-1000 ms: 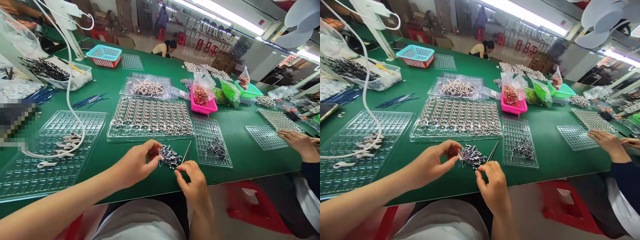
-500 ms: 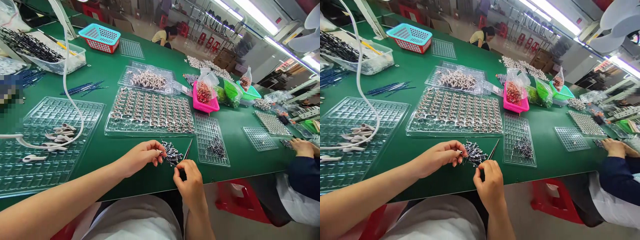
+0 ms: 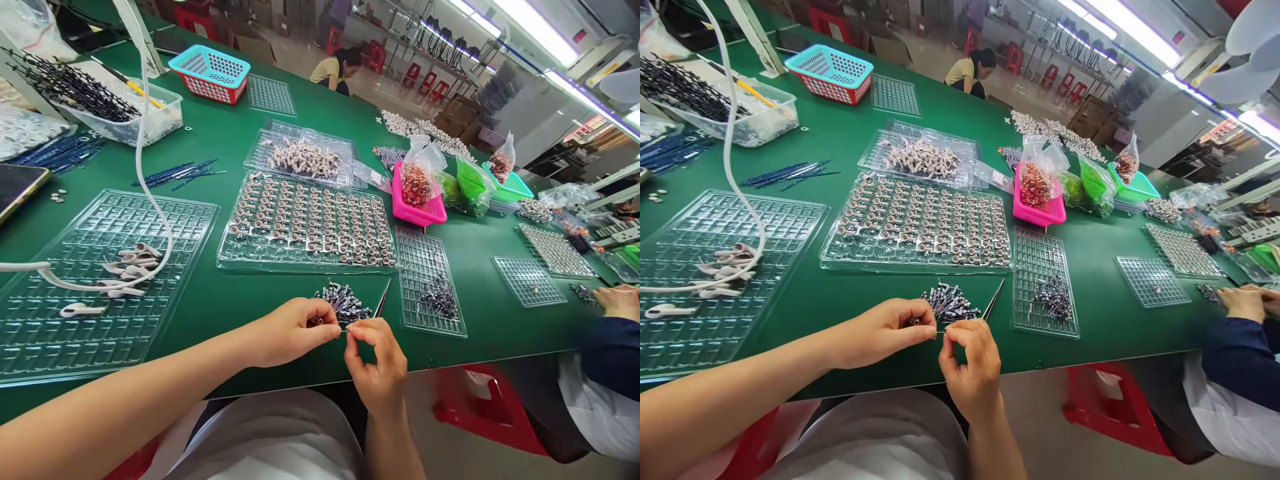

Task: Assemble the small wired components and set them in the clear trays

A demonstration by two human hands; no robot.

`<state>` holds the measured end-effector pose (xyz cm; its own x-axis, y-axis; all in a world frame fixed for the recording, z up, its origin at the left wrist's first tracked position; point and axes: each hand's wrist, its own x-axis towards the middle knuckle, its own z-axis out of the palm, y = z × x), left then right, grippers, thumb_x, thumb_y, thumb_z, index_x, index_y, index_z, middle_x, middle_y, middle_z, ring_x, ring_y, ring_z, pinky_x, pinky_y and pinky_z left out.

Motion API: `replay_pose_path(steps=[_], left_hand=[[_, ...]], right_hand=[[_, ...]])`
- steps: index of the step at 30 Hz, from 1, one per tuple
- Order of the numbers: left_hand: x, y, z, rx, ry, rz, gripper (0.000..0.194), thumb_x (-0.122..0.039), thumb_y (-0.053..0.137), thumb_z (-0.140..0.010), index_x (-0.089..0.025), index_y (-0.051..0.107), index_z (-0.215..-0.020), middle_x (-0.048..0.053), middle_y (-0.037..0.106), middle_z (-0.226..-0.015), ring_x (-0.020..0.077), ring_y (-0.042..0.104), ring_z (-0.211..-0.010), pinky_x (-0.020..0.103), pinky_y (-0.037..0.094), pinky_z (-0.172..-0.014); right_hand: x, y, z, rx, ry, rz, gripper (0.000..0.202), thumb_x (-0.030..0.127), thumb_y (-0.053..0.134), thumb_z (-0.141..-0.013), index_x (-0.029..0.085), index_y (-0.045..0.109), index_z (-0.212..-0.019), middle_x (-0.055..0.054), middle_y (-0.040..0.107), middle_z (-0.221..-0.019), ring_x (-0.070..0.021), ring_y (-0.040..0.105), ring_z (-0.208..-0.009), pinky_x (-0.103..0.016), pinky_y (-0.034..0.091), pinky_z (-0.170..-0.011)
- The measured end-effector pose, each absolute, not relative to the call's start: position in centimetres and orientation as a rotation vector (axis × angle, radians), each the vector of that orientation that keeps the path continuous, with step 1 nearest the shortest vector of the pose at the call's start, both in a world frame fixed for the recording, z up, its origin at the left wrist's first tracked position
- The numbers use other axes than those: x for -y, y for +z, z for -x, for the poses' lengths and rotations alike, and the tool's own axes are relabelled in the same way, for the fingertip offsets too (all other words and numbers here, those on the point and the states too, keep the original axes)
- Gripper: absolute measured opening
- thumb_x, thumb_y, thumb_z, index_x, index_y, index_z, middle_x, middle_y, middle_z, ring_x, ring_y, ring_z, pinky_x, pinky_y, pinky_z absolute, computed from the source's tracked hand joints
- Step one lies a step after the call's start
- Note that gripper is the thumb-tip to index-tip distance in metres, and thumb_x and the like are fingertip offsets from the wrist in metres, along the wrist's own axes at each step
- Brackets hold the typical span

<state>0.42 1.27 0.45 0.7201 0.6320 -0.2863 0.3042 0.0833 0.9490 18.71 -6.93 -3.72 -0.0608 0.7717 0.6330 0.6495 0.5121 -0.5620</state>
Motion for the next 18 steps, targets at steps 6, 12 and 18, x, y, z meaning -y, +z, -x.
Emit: replay_pose_path(steps=[6, 12, 18], left_hand=[[-1.4, 0.3, -0.5, -0.797, 0.313, -1.415, 0.028, -0.041, 0.057, -0.085, -0.016, 0.058, -0.074, -0.004, 0.047, -0.070, 0.0136, 0.039, -0.068, 0.026, 0.032, -0.064], [-1.4, 0.3, -0.3, -0.767, 0.314, -1.293, 0.028, -0.041, 0.059, -0.085, -0.016, 0.057, -0.073, -0.006, 0.042, -0.065, 0.0112, 0.034, -0.061, 0.025, 0.028, -0.057], [-1.3, 0.1, -0.4, -0.769, 0.370, -1.270, 0.027, -0.041, 0.058, -0.087, -0.016, 0.057, -0.077, -0.006, 0.041, -0.065, 0.0109, 0.033, -0.061, 0.025, 0.028, -0.056]], right_hand=[[7.0, -4.0, -18.3, 1.723, 0.163, 1.207, 0.034, -0.001, 0.062, -0.084, 0.022, 0.057, -0.109, -0.003, 0.067, -0.092, -0.0163, 0.065, -0.086, -0.034, 0.055, -0.077], [7.2, -4.5, -18.2, 1.668, 0.310, 1.275, 0.021, 0.007, 0.061, -0.088, 0.022, 0.060, -0.103, -0.002, 0.066, -0.091, -0.0153, 0.064, -0.084, -0.030, 0.053, -0.074], [7.5, -4.9, -18.1, 1.547, 0.472, 1.342, 0.011, 0.014, 0.058, -0.092, 0.023, 0.062, -0.097, 0.000, 0.064, -0.087, -0.0132, 0.061, -0.077, -0.025, 0.048, -0.066]])
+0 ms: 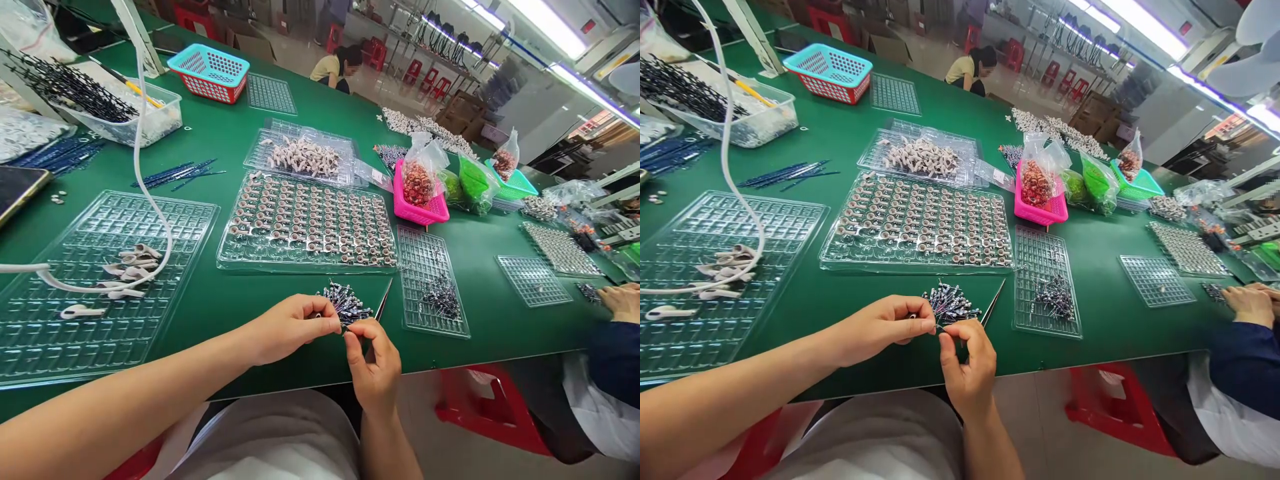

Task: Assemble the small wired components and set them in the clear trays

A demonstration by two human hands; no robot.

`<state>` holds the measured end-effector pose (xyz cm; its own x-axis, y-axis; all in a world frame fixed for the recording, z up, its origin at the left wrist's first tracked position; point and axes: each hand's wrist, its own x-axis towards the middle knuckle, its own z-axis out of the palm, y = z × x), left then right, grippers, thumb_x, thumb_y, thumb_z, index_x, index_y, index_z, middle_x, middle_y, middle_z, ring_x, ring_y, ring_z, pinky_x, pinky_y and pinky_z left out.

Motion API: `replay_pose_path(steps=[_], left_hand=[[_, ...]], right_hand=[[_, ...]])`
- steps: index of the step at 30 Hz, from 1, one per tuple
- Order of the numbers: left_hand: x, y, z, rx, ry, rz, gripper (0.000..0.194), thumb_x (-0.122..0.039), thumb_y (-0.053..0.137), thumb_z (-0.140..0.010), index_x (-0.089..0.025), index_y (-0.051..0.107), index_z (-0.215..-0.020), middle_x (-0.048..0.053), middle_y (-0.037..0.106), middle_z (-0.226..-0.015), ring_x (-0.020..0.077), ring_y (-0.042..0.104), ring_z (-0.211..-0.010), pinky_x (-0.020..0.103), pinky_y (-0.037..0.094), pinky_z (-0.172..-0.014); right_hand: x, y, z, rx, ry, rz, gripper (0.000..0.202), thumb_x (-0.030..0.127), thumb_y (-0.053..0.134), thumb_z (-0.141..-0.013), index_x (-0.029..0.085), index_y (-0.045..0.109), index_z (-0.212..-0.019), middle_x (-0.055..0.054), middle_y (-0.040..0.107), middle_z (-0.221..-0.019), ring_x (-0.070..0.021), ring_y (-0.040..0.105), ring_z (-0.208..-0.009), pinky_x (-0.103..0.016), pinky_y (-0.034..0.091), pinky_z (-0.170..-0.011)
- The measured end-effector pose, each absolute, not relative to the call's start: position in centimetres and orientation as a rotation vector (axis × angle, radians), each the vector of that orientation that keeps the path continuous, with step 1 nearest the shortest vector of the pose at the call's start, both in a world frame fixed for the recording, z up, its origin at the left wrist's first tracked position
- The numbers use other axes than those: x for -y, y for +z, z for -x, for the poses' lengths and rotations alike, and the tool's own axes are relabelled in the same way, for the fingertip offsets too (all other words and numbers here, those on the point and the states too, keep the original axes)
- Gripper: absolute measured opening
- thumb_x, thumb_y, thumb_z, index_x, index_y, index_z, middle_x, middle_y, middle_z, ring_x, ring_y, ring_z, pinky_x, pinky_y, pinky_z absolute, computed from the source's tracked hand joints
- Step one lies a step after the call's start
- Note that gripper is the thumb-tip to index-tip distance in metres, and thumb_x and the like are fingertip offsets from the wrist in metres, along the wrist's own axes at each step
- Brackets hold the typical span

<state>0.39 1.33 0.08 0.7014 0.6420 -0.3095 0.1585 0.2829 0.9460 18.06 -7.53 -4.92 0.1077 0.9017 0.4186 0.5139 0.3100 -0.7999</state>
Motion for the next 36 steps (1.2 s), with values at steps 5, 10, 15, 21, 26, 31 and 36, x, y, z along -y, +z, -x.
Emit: replay_pose_path(steps=[5, 10, 15, 21, 26, 31, 36], left_hand=[[-0.7, 0.1, -0.5, -0.857, 0.557, -1.610, 0.019, -0.030, 0.055, -0.089, -0.017, 0.060, -0.076, -0.003, 0.048, -0.070, 0.0118, 0.042, -0.064, 0.025, 0.033, -0.059], [-0.2, -0.1, -0.3, -0.820, 0.760, -1.998, 0.015, -0.016, 0.050, -0.087, -0.017, 0.060, -0.076, -0.002, 0.048, -0.072, 0.0119, 0.046, -0.066, 0.023, 0.035, -0.061], [-0.4, 0.0, -0.2, -0.818, 0.706, -2.068, 0.012, -0.015, 0.053, -0.086, -0.018, 0.061, -0.078, -0.001, 0.051, -0.075, 0.0119, 0.049, -0.067, 0.023, 0.036, -0.062], [-1.1, 0.7, 0.0, -0.951, 0.648, -1.835, 0.016, -0.025, 0.051, -0.087, -0.019, 0.055, -0.072, -0.003, 0.049, -0.068, 0.0128, 0.044, -0.063, 0.025, 0.034, -0.060], [-1.8, 1.2, 0.2, -0.936, 0.479, -1.304, 0.022, -0.039, 0.058, -0.086, -0.018, 0.059, -0.092, -0.003, 0.049, -0.076, 0.0122, 0.040, -0.064, 0.026, 0.033, -0.059], [-1.9, 1.0, 0.1, -0.799, 0.464, -0.810, 0.035, -0.026, 0.060, -0.074, -0.012, 0.062, -0.106, 0.003, 0.054, -0.091, 0.0112, 0.044, -0.067, 0.027, 0.036, -0.061], [-1.3, 0.4, -0.5, -0.766, 0.464, -0.943, 0.025, -0.032, 0.061, -0.085, -0.014, 0.062, -0.102, 0.004, 0.060, -0.088, 0.0129, 0.052, -0.068, 0.029, 0.041, -0.063]], right_hand=[[7.7, -5.2, -18.4, 1.482, 0.548, 1.343, 0.008, 0.017, 0.059, -0.092, 0.024, 0.062, -0.096, 0.000, 0.064, -0.087, -0.0135, 0.060, -0.079, -0.025, 0.048, -0.068], [7.9, -5.3, -18.4, 1.406, 0.606, 1.339, 0.005, 0.019, 0.060, -0.092, 0.022, 0.063, -0.091, 0.000, 0.062, -0.082, -0.0121, 0.057, -0.072, -0.024, 0.046, -0.064], [8.0, -5.4, -18.5, 1.281, 0.639, 1.352, 0.009, 0.023, 0.059, -0.092, 0.019, 0.064, -0.086, 0.000, 0.060, -0.078, -0.0104, 0.053, -0.062, -0.023, 0.043, -0.056], [7.6, -6.0, -18.5, 1.139, 0.584, 1.341, 0.015, 0.028, 0.060, -0.091, 0.019, 0.062, -0.079, 0.001, 0.057, -0.070, -0.0112, 0.052, -0.060, -0.023, 0.042, -0.054], [7.5, -6.2, -18.5, 1.123, 0.590, 1.317, 0.012, 0.026, 0.061, -0.091, 0.019, 0.063, -0.082, 0.001, 0.058, -0.072, -0.0103, 0.052, -0.060, -0.022, 0.042, -0.053], [7.6, -6.4, -18.5, 1.141, 0.555, 1.364, 0.014, 0.029, 0.060, -0.091, 0.018, 0.063, -0.083, -0.001, 0.059, -0.073, -0.0112, 0.053, -0.061, -0.022, 0.044, -0.053], [7.9, -6.4, -18.3, 1.171, 0.471, 1.396, 0.009, 0.027, 0.060, -0.092, 0.019, 0.063, -0.090, -0.002, 0.061, -0.080, -0.0115, 0.056, -0.064, -0.023, 0.047, -0.055]])
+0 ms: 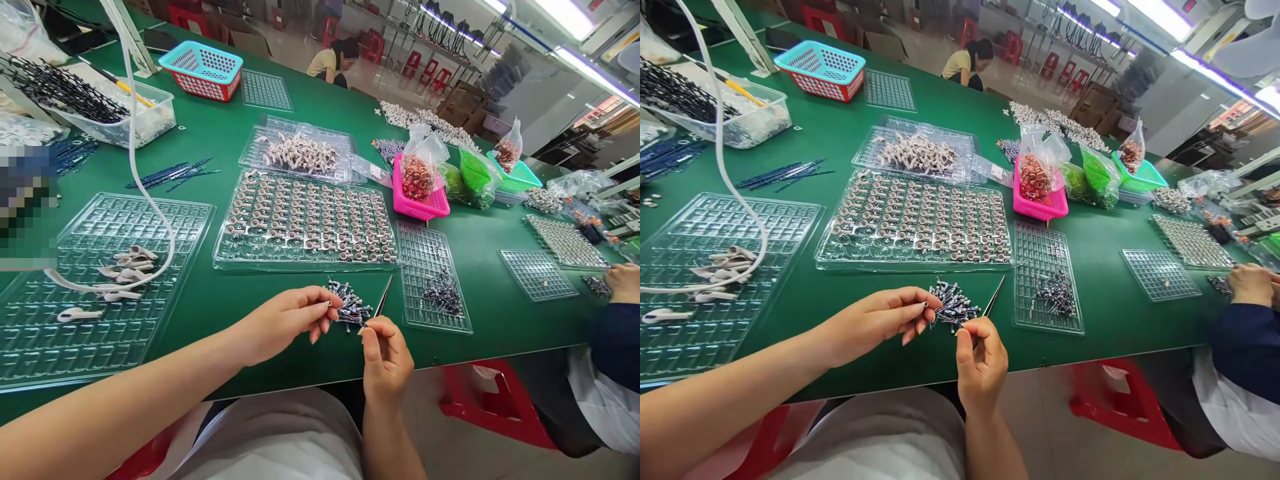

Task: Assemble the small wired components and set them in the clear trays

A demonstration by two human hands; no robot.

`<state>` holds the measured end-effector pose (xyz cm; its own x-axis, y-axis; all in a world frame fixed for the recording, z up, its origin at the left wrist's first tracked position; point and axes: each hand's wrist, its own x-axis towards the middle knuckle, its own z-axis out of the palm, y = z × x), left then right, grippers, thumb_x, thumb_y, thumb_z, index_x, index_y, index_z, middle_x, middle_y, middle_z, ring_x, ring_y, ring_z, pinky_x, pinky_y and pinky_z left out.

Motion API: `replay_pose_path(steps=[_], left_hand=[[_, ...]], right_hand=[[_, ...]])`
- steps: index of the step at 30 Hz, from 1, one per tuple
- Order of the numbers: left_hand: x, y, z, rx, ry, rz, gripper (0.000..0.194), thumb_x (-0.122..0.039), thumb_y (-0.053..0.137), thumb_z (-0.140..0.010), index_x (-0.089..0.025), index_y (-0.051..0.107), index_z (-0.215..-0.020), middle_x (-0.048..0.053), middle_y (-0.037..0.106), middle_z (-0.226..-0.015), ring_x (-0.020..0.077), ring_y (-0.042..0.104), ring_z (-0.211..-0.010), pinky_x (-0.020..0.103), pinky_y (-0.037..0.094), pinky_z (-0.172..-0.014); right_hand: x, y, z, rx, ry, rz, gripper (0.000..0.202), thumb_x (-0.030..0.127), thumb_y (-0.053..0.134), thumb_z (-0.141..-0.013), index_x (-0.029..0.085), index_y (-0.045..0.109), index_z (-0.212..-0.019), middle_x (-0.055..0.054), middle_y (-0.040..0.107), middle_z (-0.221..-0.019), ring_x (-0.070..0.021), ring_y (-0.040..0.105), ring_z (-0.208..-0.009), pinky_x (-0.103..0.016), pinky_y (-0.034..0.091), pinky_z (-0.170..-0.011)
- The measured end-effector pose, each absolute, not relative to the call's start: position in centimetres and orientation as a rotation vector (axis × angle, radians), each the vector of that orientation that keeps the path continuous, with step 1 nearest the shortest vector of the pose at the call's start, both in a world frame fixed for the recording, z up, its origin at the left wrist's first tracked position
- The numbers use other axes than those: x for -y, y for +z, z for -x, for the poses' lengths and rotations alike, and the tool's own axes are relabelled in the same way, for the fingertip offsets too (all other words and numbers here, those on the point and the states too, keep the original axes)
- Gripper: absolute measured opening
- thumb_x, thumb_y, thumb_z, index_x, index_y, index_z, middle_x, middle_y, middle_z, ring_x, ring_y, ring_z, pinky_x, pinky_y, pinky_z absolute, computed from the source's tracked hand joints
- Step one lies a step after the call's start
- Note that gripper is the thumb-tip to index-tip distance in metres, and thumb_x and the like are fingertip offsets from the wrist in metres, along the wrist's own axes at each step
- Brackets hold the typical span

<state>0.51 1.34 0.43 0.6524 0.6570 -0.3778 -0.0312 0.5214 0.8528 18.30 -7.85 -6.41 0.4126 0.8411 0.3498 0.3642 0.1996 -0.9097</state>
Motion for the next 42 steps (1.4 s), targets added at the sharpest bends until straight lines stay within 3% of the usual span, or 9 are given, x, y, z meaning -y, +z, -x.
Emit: replay_pose_path(steps=[5, 31, 42], left_hand=[[-0.7, -0.2, -1.1, -0.750, 0.537, -1.116, 0.022, -0.033, 0.056, -0.091, -0.015, 0.061, -0.103, 0.005, 0.064, -0.094, 0.0167, 0.059, -0.083, 0.030, 0.049, -0.071], [-1.0, -0.8, -0.9, -0.725, 0.511, -0.973, 0.024, -0.031, 0.059, -0.092, -0.014, 0.059, -0.109, 0.007, 0.067, -0.100, 0.0172, 0.066, -0.089, 0.029, 0.053, -0.074], [-0.3, -0.6, -0.6, -0.852, 0.544, -1.559, 0.024, -0.023, 0.046, -0.097, -0.017, 0.061, -0.114, 0.007, 0.072, -0.107, 0.0186, 0.067, -0.099, 0.032, 0.054, -0.089]], right_hand=[[8.0, -6.2, -18.1, 1.263, 0.389, 1.360, 0.005, 0.020, 0.060, -0.092, 0.021, 0.064, -0.094, -0.002, 0.063, -0.084, -0.0134, 0.060, -0.074, -0.024, 0.050, -0.061], [7.8, -5.7, -18.0, 1.504, 0.288, 1.290, 0.023, 0.008, 0.062, -0.088, 0.024, 0.062, -0.105, -0.002, 0.066, -0.086, -0.0150, 0.064, -0.079, -0.027, 0.052, -0.061], [7.8, -5.4, -18.0, 1.506, 0.296, 1.341, 0.015, 0.009, 0.062, -0.089, 0.022, 0.062, -0.098, 0.000, 0.066, -0.084, -0.0126, 0.062, -0.074, -0.027, 0.050, -0.065]])
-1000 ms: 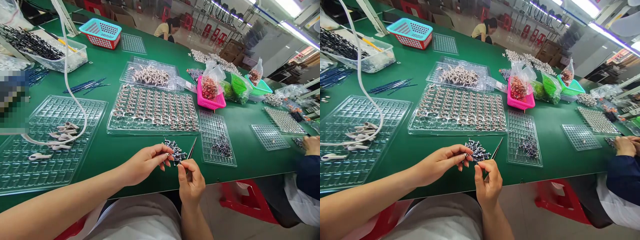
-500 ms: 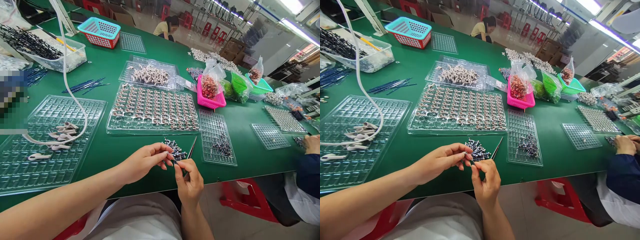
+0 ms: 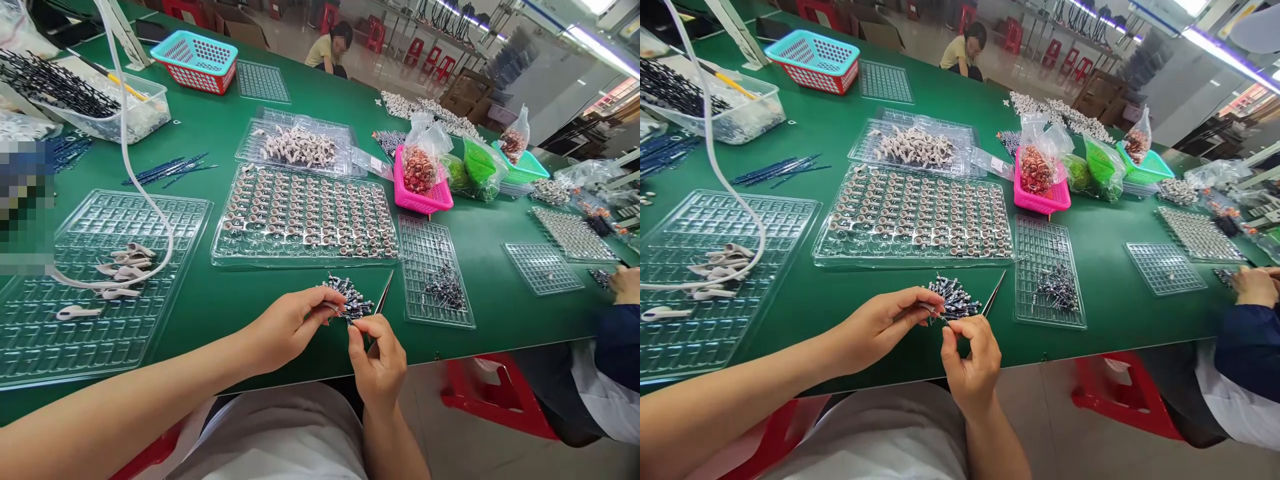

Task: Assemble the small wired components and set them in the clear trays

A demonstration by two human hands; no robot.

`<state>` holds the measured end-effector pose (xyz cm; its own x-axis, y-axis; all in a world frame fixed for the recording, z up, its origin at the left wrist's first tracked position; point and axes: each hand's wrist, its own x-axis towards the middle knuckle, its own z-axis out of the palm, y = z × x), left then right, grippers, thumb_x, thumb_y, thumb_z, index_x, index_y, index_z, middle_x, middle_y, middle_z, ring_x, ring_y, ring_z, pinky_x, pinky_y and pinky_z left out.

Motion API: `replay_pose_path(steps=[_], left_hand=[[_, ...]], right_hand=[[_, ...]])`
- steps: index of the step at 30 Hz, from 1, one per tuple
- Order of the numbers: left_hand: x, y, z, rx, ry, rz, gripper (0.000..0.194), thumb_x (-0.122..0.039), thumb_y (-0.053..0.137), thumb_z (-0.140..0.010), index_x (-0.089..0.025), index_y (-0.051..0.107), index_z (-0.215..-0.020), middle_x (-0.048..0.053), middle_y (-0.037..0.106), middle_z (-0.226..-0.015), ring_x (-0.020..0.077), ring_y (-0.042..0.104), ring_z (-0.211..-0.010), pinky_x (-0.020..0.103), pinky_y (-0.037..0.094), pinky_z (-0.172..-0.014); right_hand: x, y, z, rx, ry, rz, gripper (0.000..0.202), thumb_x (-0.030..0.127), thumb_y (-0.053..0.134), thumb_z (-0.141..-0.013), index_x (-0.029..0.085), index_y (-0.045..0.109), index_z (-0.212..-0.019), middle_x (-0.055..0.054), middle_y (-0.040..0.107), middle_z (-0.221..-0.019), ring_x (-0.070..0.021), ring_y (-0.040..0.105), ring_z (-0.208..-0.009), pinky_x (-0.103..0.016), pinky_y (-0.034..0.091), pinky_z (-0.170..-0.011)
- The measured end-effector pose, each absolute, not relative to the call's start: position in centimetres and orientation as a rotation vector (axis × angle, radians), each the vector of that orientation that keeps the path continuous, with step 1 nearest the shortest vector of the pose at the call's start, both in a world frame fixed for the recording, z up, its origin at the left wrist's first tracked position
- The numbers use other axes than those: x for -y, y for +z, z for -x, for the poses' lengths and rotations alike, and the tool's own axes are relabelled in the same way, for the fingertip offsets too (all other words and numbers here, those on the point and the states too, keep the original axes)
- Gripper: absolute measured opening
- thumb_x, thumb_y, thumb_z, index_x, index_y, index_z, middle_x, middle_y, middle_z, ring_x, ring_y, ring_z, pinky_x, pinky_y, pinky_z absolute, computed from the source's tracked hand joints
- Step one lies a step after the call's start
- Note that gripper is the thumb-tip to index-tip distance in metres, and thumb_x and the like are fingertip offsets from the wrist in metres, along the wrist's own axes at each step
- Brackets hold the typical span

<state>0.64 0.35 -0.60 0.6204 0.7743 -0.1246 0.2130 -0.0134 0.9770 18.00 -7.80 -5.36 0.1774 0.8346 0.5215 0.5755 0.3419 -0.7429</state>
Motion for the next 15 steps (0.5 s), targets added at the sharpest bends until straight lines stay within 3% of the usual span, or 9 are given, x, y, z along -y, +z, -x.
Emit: replay_pose_path(steps=[15], left_hand=[[0.1, -2.1, -0.4, -0.780, 0.629, -2.148, 0.030, -0.018, 0.042, -0.100, -0.012, 0.064, -0.119, 0.010, 0.075, -0.114, 0.0209, 0.071, -0.104, 0.033, 0.057, -0.092]], right_hand=[[7.4, -4.8, -17.9, 1.554, 0.403, 1.394, 0.010, 0.011, 0.061, -0.090, 0.021, 0.064, -0.091, 0.001, 0.067, -0.081, -0.0115, 0.059, -0.070, -0.025, 0.045, -0.065]])
